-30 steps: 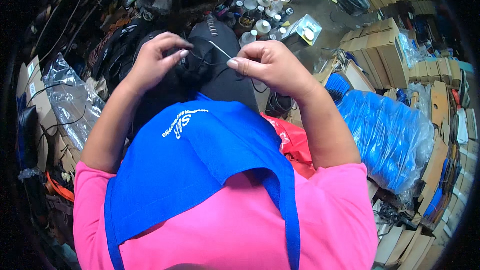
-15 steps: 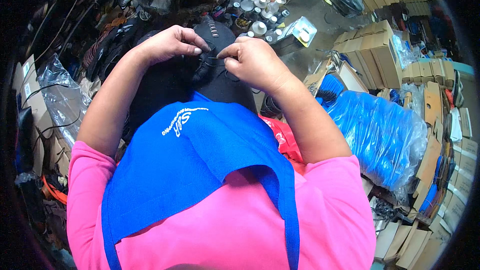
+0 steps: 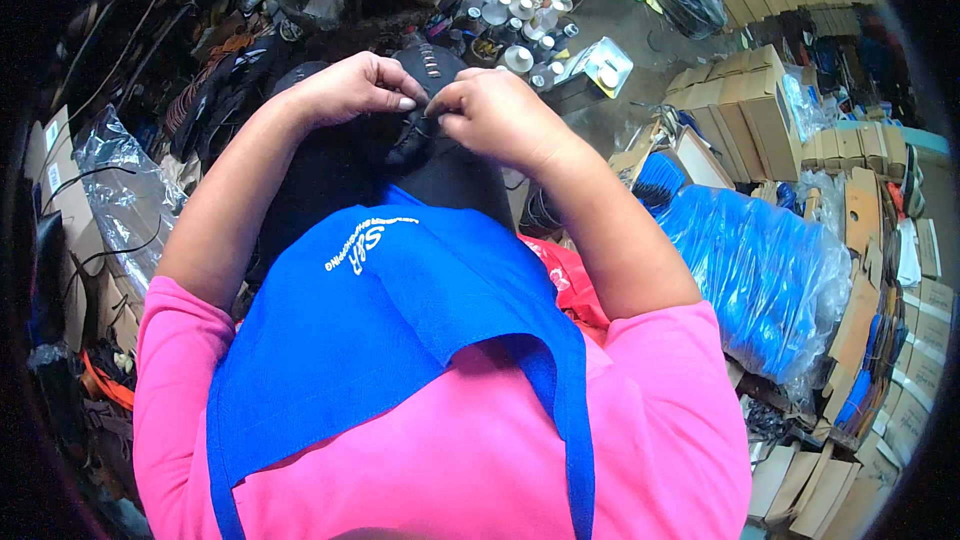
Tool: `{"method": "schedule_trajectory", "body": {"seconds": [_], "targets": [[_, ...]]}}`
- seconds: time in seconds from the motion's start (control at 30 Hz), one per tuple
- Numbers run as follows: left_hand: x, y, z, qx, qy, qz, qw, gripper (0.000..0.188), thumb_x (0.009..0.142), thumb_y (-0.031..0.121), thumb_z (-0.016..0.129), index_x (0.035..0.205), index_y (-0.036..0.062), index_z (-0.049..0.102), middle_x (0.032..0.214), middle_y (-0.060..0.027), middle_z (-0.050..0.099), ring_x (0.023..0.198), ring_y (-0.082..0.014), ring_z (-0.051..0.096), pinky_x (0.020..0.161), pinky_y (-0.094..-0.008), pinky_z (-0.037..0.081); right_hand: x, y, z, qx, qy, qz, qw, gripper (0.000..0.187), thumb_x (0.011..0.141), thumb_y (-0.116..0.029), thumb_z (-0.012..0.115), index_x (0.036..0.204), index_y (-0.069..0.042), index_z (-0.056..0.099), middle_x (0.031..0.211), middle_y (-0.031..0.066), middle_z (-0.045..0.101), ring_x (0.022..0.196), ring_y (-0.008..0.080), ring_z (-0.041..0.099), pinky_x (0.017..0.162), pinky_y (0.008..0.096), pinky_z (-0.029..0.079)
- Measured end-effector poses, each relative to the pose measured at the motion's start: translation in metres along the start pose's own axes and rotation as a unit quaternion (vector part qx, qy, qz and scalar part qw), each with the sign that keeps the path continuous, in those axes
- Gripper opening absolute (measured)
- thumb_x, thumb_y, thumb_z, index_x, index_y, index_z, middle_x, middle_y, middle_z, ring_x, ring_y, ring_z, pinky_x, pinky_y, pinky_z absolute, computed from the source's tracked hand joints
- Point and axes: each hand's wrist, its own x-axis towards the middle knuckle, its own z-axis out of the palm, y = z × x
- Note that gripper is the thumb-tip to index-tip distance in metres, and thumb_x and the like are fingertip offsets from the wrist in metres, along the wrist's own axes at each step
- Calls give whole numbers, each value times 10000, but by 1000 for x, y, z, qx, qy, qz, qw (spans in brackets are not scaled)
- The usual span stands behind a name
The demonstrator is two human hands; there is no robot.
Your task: Stitch the components of a shoe upper together using a needle and thread.
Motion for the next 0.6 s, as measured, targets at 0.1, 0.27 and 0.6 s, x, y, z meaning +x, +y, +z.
{"method": "schedule_trajectory", "body": {"seconds": [0.1, 0.27, 0.6], "targets": [[-1, 0, 0, 4, -9, 8, 1000, 263, 806, 86, 671, 1060, 22, 673, 1014, -74, 649, 974, -161, 585, 901, -291, 439, -2, 25, 3, 154, -63, 58, 984, 208, 826, -96, 605, 1007, -104, 707, 836, 54, 583, 808, 169, 576, 751, 298, 461], [-1, 1, 0, 16, -23, 18, 999, 282, 787, 61, 682, 1068, 33, 671, 1029, -80, 649, 972, -164, 585, 904, -296, 439, -4, 51, 15, 351, -130, 81, 924, 241, 841, -114, 627, 1073, -92, 689, 895, 12, 566, 929, 128, 508, 857, 259, 394], [-19, -3, 4, 172, 135, -11, 976, 382, 792, -6, 604, 1171, 36, 592, 1029, -100, 605, 953, -217, 578, 897, -315, 437, -14, 18, 30, 191, 54, 22, 980, 233, 766, -89, 681, 995, -125, 694, 794, 83, 557, 744, 216, 588, 692, 316, 486]]}}
